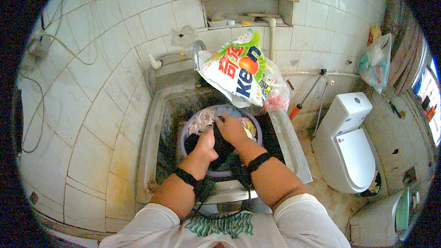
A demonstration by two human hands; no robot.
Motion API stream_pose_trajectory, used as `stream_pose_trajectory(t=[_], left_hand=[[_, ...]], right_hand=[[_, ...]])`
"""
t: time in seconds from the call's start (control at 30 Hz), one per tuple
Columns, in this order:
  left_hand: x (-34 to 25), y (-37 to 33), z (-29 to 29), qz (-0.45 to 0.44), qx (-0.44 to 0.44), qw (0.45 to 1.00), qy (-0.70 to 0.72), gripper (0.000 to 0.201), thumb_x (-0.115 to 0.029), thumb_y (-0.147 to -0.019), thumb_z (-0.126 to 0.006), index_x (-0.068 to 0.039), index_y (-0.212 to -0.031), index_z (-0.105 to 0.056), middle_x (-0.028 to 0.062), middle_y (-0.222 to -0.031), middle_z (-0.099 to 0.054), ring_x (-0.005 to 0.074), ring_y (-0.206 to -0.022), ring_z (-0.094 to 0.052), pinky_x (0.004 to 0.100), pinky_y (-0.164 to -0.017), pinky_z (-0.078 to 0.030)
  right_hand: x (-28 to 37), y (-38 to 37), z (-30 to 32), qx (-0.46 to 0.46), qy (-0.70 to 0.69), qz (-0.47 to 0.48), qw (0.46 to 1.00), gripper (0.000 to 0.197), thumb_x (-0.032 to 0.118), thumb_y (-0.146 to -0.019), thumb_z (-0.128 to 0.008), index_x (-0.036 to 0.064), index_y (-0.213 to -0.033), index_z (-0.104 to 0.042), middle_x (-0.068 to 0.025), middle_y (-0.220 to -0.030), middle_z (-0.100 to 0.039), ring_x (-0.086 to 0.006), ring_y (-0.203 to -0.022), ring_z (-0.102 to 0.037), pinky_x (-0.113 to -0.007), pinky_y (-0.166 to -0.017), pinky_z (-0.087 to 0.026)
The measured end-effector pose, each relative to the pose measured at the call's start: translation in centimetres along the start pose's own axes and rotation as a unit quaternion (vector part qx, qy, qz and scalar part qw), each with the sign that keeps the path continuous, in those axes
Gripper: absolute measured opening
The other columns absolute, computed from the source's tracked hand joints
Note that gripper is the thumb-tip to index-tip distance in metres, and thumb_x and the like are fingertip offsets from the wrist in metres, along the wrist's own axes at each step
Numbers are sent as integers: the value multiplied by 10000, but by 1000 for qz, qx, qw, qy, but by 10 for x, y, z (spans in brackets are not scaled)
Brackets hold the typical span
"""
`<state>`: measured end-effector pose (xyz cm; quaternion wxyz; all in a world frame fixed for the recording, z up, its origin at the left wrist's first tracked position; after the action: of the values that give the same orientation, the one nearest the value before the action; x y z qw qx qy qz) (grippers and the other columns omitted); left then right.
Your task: The person washes clothes in a bucket within a small tiled basin, scrubbing and wringing the fabric by hand.
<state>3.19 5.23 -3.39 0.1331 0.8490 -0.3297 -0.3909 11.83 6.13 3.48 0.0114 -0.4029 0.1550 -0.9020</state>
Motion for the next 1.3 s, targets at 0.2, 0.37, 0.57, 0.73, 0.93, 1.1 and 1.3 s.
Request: stream_pose_trajectory(t=[0.2, 0.37, 0.57, 0.73, 0.93, 1.1, 1.3], left_hand=[[-11, 22, -14, -27, -6, 999, -16, 442, -407, -942, -399, -38, -1154, -520, 127, -1092, -592, 263, -955, -598, 399, -822, -487], [-9, -29, 39, -51, 73, 994, 68, 473, -433, -940, -383, -44, -1190, -485, 135, -1230, -505, 262, -1082, -514, 404, -905, -427], [2, -8, 2, -3, 13, 1000, -4, 424, -392, -929, -426, -32, -1127, -529, 129, -1079, -596, 258, -968, -591, 399, -816, -482], [-1, -19, 21, -32, 39, 998, 41, 381, -365, -895, -450, -71, -1108, -563, 118, -1098, -606, 278, -951, -596, 441, -817, -484], [3, -25, 20, -30, -5, 999, 16, 374, -369, -894, -457, -68, -1091, -560, 123, -1060, -615, 273, -918, -609, 428, -780, -504], [-2, -4, 10, -13, -44, 999, -6, 389, -397, -893, -462, -70, -1073, -571, 108, -1001, -636, 277, -886, -618, 432, -750, -512], [-8, -17, 28, -52, 25, 998, 23, 347, -342, -906, -449, -71, -1089, -564, 99, -1116, -583, 236, -1011, -562, 368, -824, -467]], right_hand=[[6, 6, 1, -14, 20, 14, 1000, 346, 324, -861, -524, -5, -952, -582, -290, -859, -599, -458, -825, -571, -496, -773, -438], [67, 25, -10, 94, -29, 109, 989, 329, 298, -854, -528, -21, -919, -575, -289, -871, -591, -465, -835, -561, -483, -760, -440], [1, 5, 2, -54, -21, 43, 997, 312, 271, -850, -571, -41, -845, -570, -272, -775, -579, -447, -769, -565, -449, -660, -439], [49, 22, -6, 45, -18, 129, 990, 338, 327, -851, -538, -9, -870, -574, -268, -832, -598, -455, -785, -569, -499, -691, -451], [21, 9, -4, 14, 14, 48, 999, 334, 310, -851, -550, -22, -879, -573, -275, -814, -591, -451, -787, -564, -474, -694, -451], [8, 6, -3, 17, 25, 12, 999, 364, 336, -861, -519, -22, -893, -576, -284, -849, -597, -445, -813, -575, -484, -737, -454], [52, 23, -10, 64, -15, 108, 992, 339, 316, -835, -551, -6, -936, -588, -278, -858, -600, -441, -811, -577, -486, -736, -456]])
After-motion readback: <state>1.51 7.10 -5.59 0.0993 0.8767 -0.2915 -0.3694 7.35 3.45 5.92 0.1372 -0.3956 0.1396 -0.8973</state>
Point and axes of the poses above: each hand's wrist, its own y-axis away from the middle knuckle, its own z-axis out of the back of the hand, x = y × z, the point moved 7 cm from there along -y, towards the middle knuckle
